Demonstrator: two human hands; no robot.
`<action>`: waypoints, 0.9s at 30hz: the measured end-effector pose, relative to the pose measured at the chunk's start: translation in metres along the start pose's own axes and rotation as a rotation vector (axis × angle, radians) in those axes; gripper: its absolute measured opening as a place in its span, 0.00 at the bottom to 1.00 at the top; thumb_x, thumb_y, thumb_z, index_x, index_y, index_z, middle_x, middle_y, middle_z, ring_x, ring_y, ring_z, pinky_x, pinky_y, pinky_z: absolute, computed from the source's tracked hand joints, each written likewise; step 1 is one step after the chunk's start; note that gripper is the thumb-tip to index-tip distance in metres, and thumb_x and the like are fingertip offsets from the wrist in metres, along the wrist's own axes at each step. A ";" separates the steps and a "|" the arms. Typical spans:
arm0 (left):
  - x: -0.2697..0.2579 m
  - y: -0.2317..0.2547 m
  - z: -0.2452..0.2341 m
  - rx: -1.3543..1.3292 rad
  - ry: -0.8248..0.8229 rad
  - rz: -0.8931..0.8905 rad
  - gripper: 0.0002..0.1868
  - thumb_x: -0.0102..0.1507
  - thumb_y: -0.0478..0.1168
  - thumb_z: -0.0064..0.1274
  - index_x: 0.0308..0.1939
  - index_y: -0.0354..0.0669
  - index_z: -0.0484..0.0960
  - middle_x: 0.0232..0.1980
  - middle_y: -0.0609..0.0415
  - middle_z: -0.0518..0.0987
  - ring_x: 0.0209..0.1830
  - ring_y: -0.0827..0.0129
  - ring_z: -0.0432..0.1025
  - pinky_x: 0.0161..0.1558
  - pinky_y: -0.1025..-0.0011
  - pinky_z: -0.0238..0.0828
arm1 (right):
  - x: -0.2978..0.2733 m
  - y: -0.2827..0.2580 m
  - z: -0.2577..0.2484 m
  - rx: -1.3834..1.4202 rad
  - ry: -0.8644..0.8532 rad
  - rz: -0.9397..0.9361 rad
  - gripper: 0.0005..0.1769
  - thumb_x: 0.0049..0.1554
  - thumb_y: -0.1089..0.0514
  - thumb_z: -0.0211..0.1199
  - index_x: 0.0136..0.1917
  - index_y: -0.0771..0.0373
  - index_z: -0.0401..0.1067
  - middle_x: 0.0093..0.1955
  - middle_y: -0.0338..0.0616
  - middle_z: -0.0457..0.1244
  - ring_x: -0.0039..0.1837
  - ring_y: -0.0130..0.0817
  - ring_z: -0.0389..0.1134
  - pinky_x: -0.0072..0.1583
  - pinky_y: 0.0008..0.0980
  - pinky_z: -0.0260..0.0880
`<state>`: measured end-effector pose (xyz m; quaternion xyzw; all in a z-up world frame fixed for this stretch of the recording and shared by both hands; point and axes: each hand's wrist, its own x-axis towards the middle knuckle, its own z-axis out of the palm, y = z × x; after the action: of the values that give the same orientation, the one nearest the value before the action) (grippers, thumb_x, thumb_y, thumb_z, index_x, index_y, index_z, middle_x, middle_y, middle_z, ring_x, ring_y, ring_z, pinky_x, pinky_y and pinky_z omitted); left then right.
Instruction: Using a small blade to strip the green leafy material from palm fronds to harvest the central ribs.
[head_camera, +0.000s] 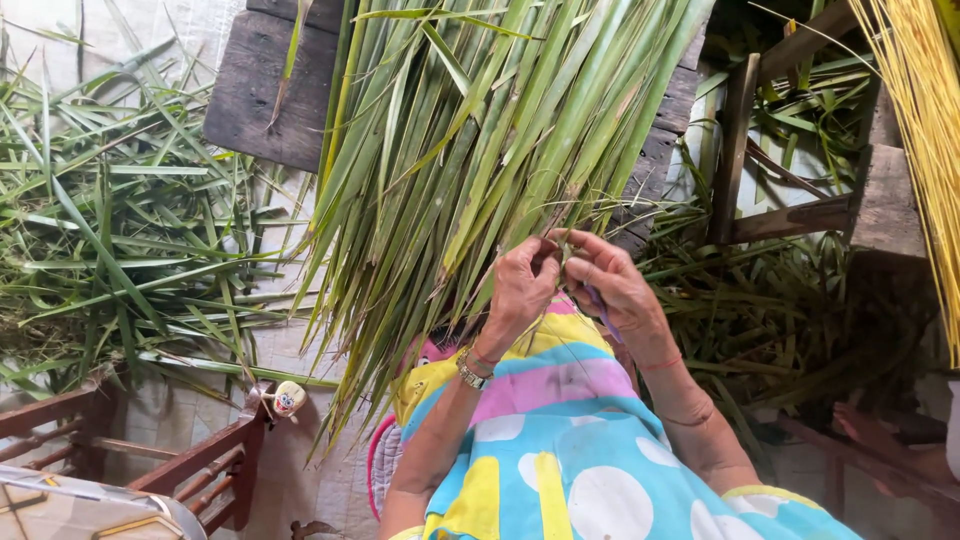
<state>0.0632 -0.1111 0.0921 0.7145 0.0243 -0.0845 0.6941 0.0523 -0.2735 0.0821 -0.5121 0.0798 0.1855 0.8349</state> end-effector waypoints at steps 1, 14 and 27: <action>0.000 0.004 0.000 0.000 -0.001 -0.001 0.07 0.62 0.29 0.50 0.39 0.34 0.84 0.28 0.40 0.80 0.24 0.61 0.77 0.25 0.67 0.75 | -0.001 0.005 -0.001 0.000 0.001 0.000 0.27 0.60 0.65 0.58 0.72 0.69 0.63 0.30 0.49 0.60 0.24 0.26 0.56 0.20 0.21 0.55; -0.005 0.001 0.000 0.289 0.131 0.383 0.05 0.64 0.28 0.45 0.37 0.39 0.75 0.34 0.44 0.73 0.36 0.45 0.75 0.39 0.58 0.74 | 0.006 0.042 -0.006 -0.034 0.183 -0.083 0.25 0.59 0.68 0.62 0.70 0.68 0.69 0.30 0.52 0.63 0.23 0.28 0.57 0.20 0.21 0.53; -0.024 -0.010 -0.009 0.294 0.038 0.277 0.07 0.66 0.32 0.48 0.33 0.46 0.76 0.30 0.55 0.76 0.31 0.62 0.76 0.36 0.67 0.73 | 0.033 0.020 -0.027 0.006 0.276 -0.131 0.20 0.60 0.66 0.61 0.65 0.67 0.73 0.30 0.48 0.60 0.23 0.30 0.58 0.19 0.26 0.54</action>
<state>0.0390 -0.0999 0.0865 0.8062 -0.0736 0.0227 0.5866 0.0762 -0.2819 0.0428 -0.5342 0.1606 0.0584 0.8279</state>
